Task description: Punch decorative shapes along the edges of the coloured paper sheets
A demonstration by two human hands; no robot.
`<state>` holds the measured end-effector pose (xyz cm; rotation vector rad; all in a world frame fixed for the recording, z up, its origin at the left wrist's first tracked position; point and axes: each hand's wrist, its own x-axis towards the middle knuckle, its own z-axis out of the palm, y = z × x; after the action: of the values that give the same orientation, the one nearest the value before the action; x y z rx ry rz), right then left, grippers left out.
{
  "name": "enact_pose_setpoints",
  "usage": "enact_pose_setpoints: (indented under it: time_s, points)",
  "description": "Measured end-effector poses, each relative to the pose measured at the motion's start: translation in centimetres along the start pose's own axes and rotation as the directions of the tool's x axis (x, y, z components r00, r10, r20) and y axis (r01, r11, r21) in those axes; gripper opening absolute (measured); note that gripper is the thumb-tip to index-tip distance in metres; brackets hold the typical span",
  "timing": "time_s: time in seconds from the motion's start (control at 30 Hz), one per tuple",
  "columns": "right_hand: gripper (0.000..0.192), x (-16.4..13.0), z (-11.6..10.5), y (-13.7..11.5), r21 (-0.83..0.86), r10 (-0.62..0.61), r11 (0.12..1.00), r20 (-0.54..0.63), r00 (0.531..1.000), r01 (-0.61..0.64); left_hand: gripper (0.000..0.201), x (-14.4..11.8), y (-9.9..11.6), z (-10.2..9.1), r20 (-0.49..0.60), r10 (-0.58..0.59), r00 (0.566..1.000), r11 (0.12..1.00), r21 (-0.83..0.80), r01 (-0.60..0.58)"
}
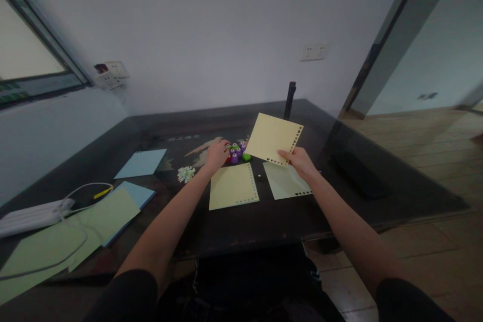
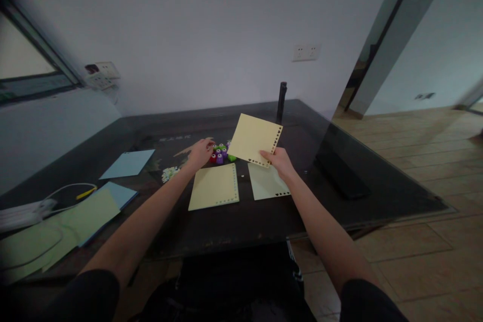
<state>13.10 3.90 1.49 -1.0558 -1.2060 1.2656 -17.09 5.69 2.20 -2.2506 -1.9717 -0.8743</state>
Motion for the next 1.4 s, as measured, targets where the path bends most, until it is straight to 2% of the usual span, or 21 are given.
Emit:
enact_pose_setpoints:
  time_s: [0.07,0.13,0.33,0.57,0.87,1.0,1.2,1.33,1.4]
  points:
    - [0.027,0.0,0.1,0.0,0.002,-0.003,1.000,0.012,1.000,0.003,0.028,0.5,-0.7,0.1,-0.004,-0.057,0.998,0.998,-0.007,0.057]
    - [0.027,0.0,0.2,0.1,-0.004,-0.010,1.000,0.022,1.000,0.010,0.026,0.7,-1.4,0.1,0.010,-0.063,0.998,0.998,-0.021,0.063]
    - [0.029,-0.2,0.5,0.0,-0.009,-0.024,1.000,0.010,1.000,0.024,0.023,1.1,-1.9,0.3,0.108,0.123,0.987,0.990,-0.081,-0.114]
    - [0.031,-0.2,0.4,-0.1,-0.029,-0.027,0.999,0.008,1.000,0.028,0.023,2.7,-1.5,-0.4,0.277,0.111,0.954,0.984,-0.163,-0.067]
    - [0.029,-0.5,0.7,-0.6,0.003,-0.018,1.000,0.004,1.000,0.018,0.020,4.0,-0.8,-1.1,0.390,0.123,0.913,0.992,-0.024,-0.123]
    - [0.028,-0.5,0.6,-0.6,0.024,-0.022,0.999,-0.024,0.999,0.022,0.019,3.5,-0.5,-1.1,0.347,0.109,0.932,0.993,-0.004,-0.115]
    - [0.027,-0.4,0.7,-0.6,0.039,-0.037,0.998,-0.048,0.998,0.039,0.016,2.9,-0.1,-1.8,0.180,0.061,0.982,0.994,-0.097,-0.044]
    - [0.025,-0.4,0.9,-0.6,0.075,-0.045,0.996,-0.085,0.995,0.052,0.015,2.1,1.1,-2.5,0.011,-0.078,0.997,0.945,-0.318,0.077]
    - [0.023,-0.5,1.0,-0.7,0.091,-0.033,0.995,-0.117,0.993,0.044,0.015,1.0,2.2,-2.6,0.008,-0.188,0.982,0.845,-0.509,0.166]
